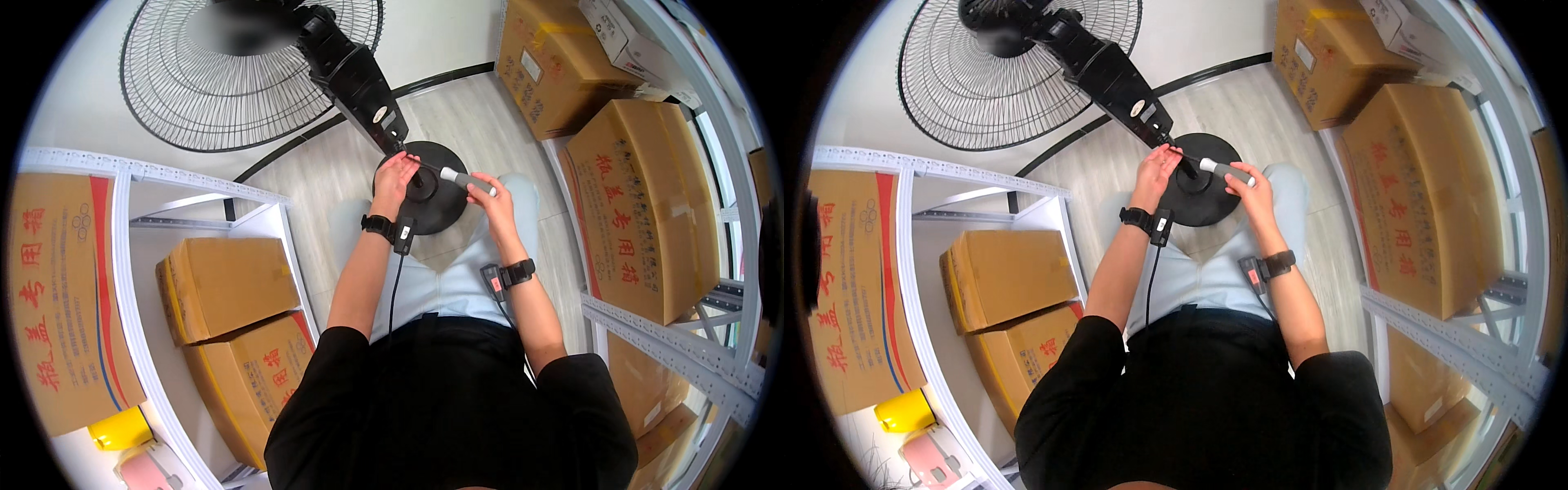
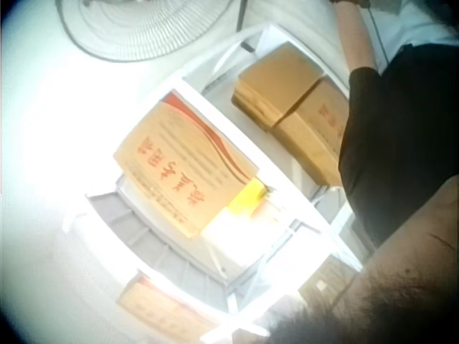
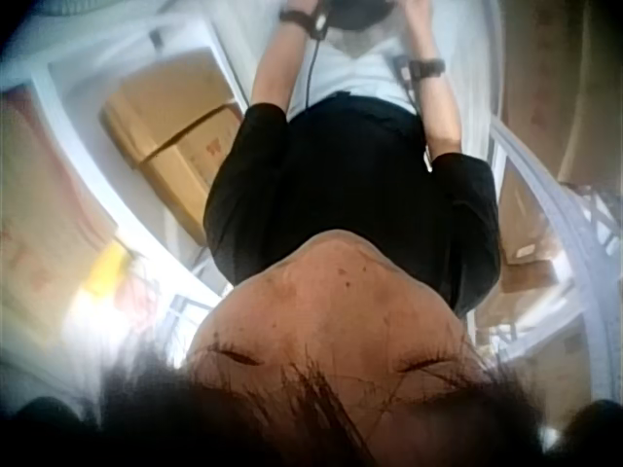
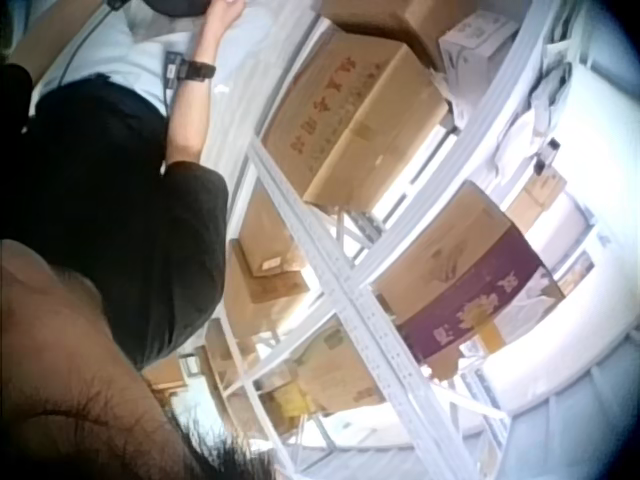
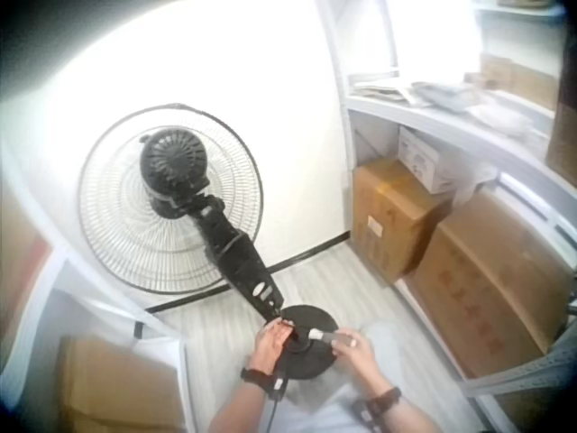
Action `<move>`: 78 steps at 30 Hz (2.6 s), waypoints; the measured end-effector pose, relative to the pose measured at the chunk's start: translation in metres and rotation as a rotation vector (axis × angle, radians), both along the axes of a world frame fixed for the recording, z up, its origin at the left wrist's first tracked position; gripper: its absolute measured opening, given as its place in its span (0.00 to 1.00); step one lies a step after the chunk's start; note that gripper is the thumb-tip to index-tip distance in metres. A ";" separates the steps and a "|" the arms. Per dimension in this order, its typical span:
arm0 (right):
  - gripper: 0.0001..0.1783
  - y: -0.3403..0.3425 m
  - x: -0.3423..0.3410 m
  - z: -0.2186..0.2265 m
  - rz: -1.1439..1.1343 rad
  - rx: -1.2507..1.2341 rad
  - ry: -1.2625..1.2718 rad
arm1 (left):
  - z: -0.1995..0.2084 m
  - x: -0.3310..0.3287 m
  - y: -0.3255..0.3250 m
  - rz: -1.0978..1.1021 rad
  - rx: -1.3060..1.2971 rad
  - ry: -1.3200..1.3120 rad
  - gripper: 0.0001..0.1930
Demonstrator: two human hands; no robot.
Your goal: The person sits on the floor and uses a screwdriver to tighten screws on the stand of a black pedestal fan. They repeatedly adjust the fan's position and continue screwing into the stand throughout the clip.
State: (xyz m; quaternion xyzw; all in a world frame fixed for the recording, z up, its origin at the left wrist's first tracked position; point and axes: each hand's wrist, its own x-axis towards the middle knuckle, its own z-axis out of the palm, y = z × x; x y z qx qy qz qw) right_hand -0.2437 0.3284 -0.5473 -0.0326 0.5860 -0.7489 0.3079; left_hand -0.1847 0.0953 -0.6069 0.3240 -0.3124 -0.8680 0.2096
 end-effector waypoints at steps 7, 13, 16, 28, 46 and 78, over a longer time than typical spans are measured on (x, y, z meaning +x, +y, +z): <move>0.18 -0.017 0.001 -0.008 0.011 -0.042 -0.095 | -0.007 0.022 -0.029 -0.008 -0.010 -0.228 0.14; 0.18 -0.037 0.006 -0.035 -0.021 -0.077 -0.236 | -0.007 0.024 -0.045 -0.120 0.028 -0.289 0.11; 0.19 -0.044 0.012 -0.046 -0.037 -0.099 -0.282 | -0.009 0.024 -0.056 -0.215 0.030 -0.313 0.10; 0.17 -0.039 0.023 -0.061 -0.044 -0.168 -0.397 | -0.005 0.019 -0.048 -0.312 0.101 -0.189 0.08; 0.17 -0.063 0.032 -0.066 0.098 -0.187 -0.474 | -0.004 0.014 -0.031 -0.235 0.086 -0.200 0.09; 0.17 -0.055 0.013 -0.076 0.230 0.057 -0.181 | -0.002 0.010 -0.020 -0.413 -0.003 -0.332 0.10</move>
